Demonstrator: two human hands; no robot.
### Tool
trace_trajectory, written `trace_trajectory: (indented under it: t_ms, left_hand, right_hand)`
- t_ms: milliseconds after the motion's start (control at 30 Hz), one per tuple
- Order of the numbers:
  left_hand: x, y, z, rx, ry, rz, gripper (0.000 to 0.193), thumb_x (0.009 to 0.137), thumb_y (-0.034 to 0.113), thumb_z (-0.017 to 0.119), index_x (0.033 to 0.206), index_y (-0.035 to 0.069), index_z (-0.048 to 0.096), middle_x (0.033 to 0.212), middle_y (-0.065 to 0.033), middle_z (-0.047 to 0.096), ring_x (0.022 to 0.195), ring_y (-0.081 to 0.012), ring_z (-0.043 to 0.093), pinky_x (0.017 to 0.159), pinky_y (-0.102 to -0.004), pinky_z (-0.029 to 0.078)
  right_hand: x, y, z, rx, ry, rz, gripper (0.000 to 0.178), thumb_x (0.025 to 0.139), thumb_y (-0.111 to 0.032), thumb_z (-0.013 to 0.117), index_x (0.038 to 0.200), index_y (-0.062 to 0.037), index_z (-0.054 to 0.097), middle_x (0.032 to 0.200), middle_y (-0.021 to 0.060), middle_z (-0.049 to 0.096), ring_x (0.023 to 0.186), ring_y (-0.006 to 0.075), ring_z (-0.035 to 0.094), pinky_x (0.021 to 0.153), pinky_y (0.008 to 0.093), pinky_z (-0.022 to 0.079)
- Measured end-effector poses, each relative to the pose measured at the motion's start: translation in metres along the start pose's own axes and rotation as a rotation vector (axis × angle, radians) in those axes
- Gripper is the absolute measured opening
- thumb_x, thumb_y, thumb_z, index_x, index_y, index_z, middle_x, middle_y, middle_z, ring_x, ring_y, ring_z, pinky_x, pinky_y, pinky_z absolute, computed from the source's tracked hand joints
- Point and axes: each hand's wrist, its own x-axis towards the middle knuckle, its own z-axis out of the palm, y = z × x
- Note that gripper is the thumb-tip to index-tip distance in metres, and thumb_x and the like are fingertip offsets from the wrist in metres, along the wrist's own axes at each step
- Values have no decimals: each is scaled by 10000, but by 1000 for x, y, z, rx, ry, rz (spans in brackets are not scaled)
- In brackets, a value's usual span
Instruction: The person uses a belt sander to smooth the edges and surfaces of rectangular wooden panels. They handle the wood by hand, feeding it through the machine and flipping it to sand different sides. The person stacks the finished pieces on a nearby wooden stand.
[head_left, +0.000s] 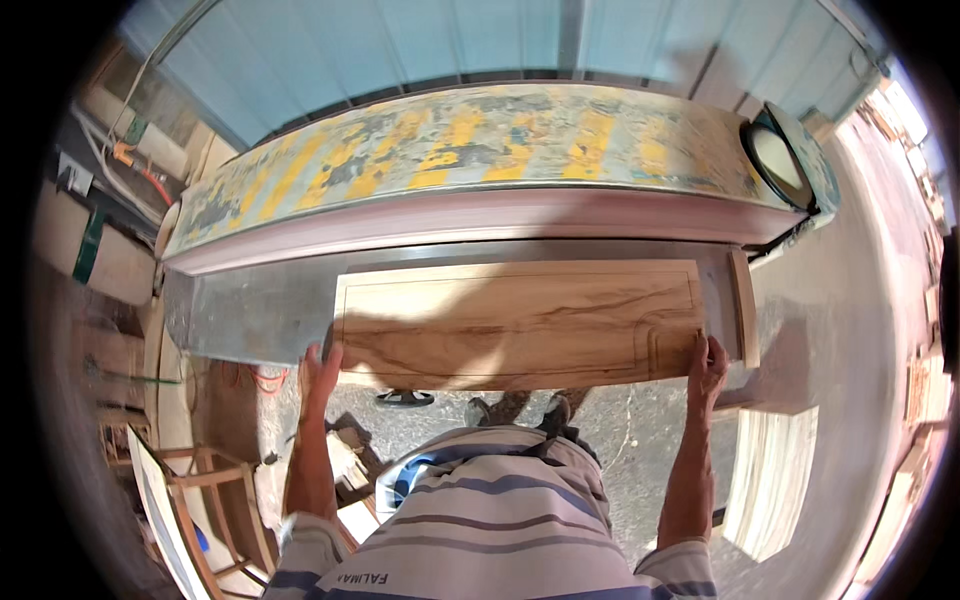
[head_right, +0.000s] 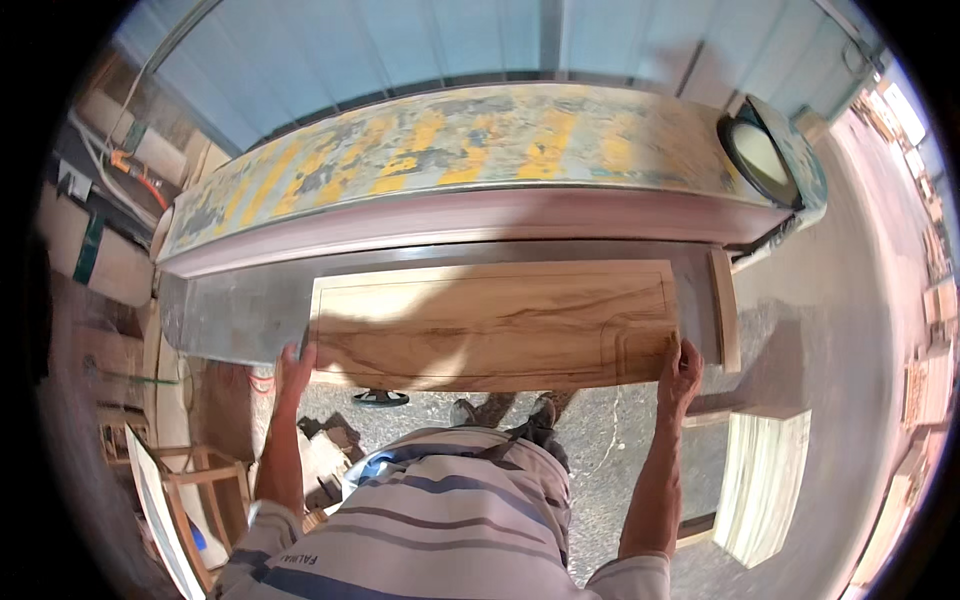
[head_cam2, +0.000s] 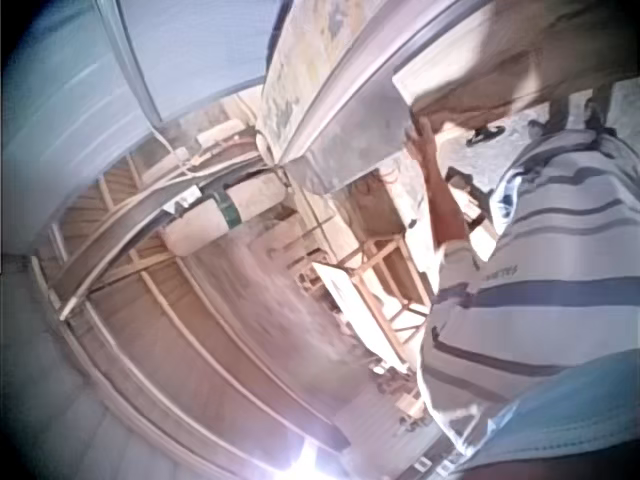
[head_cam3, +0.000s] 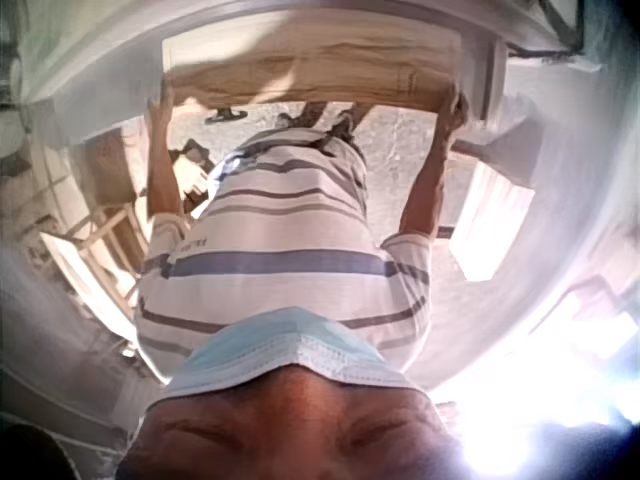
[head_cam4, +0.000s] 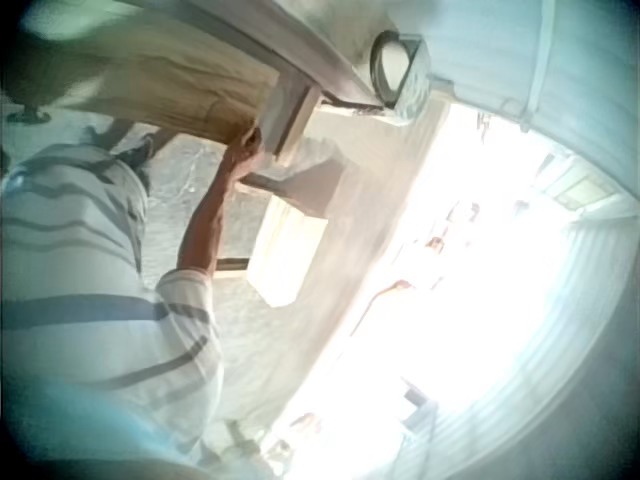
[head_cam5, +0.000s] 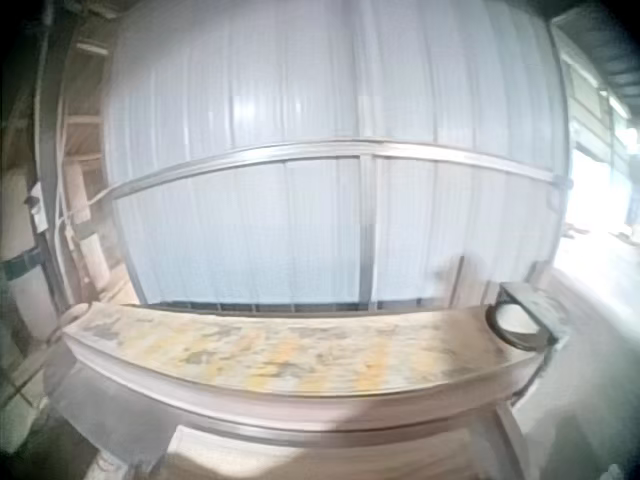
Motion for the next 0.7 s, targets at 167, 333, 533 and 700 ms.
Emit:
trace_trajectory:
  t_ms: [167,333,533,700]
  left_hand:
    - [-54,34,-14,-478,-301,-423,720,780,416,669,1317,40,372,652,-49,528,468,-119,494,406,-267,395]
    - [-40,37,0,-573,-250,-417,762,756,366,714,1334,59,321,644,-44,505,449,-113,469,404,-253,390]
    - [-9,53,3,-604,-259,-412,726,734,363,729,1278,50,365,620,-33,498,434,-102,453,371,-241,357]
    - [11,52,13,-671,-272,-389,726,734,354,740,1265,68,336,602,-24,485,398,-90,402,337,-233,288]
  right_hand:
    - [-8,8,26,-31,232,-65,278,859,-226,616,1045,-19,607,990,120,584,910,237,549,785,343,455]
    - [-3,-1,39,44,315,-34,276,857,-241,611,1045,-39,612,997,101,595,907,232,550,812,343,447]
    - [21,-5,57,123,331,12,303,853,-270,626,1044,-34,627,963,91,622,861,181,574,799,302,456]
    - [28,-31,69,-27,431,56,242,834,-270,633,977,-75,653,922,96,638,881,236,576,818,348,450]
